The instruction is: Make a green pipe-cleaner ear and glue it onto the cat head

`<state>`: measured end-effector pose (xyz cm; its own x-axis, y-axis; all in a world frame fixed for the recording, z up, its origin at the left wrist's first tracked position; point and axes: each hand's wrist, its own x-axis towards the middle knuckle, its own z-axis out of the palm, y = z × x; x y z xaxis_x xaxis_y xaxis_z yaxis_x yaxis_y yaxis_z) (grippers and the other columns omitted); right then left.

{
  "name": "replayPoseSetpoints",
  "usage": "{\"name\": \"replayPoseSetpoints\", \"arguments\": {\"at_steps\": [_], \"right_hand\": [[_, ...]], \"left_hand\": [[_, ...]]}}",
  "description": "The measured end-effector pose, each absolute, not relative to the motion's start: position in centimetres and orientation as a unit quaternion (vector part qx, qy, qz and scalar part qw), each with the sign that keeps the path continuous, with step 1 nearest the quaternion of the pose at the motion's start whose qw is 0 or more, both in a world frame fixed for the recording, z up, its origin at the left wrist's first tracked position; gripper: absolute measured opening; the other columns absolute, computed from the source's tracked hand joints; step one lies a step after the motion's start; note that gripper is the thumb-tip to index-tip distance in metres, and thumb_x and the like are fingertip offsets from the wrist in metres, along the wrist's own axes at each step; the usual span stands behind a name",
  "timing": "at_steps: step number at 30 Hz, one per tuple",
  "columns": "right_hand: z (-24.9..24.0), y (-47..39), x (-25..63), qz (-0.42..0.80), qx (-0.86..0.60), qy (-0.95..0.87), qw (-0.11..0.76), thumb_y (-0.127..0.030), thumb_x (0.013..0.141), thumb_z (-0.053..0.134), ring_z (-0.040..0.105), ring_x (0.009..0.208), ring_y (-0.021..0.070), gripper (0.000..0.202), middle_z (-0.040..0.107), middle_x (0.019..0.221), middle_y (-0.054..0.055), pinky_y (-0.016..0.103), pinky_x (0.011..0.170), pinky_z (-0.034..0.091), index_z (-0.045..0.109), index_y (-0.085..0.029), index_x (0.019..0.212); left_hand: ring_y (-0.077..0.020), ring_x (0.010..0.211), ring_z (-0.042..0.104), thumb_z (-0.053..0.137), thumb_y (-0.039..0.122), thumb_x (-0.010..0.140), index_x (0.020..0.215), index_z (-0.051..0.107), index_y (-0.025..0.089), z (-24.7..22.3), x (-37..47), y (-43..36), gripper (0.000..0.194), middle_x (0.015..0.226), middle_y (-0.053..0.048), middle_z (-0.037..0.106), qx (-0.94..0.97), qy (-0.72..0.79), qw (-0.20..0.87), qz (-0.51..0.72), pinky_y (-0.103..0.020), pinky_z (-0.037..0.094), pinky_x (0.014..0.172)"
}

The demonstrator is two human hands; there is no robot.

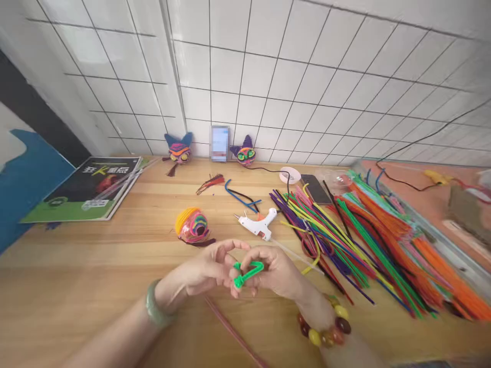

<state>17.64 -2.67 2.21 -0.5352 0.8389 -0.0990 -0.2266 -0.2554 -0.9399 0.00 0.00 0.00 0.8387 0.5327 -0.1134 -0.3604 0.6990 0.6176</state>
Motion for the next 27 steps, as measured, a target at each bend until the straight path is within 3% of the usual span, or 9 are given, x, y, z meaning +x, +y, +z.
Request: {"name": "replayPoseSetpoints", "arguments": {"at_steps": [14,27], "right_hand": [[2.58,-2.61,17.72,0.717,-0.277,-0.524,0.366,-0.007,0.067,0.067,0.068,0.061,0.0141,0.014,0.071,0.074,0.003,0.014,0.045,0.051,0.069,-0.018,0.077],[2.72,-2.45,18.08,0.689,-0.309,-0.553,0.351,-0.017,0.068,0.068,0.066,0.058,0.0168,0.006,0.070,0.073,0.005,0.023,0.046,0.051,0.066,-0.017,0.073]], "left_hand": [[-0.0185,0.056,0.064,0.065,0.004,0.064,0.110,0.046,0.017,0.51,0.10,-0.03,0.052,0.061,-0.002,0.066,0.324,0.149,0.909,0.215,-0.027,0.051,0.051],[-0.0228,0.065,0.066,0.067,0.005,0.063,0.115,0.043,0.018,0.69,0.38,-0.11,0.059,0.062,-0.003,0.066,0.320,0.143,0.912,0.213,-0.027,0.052,0.051]]}}
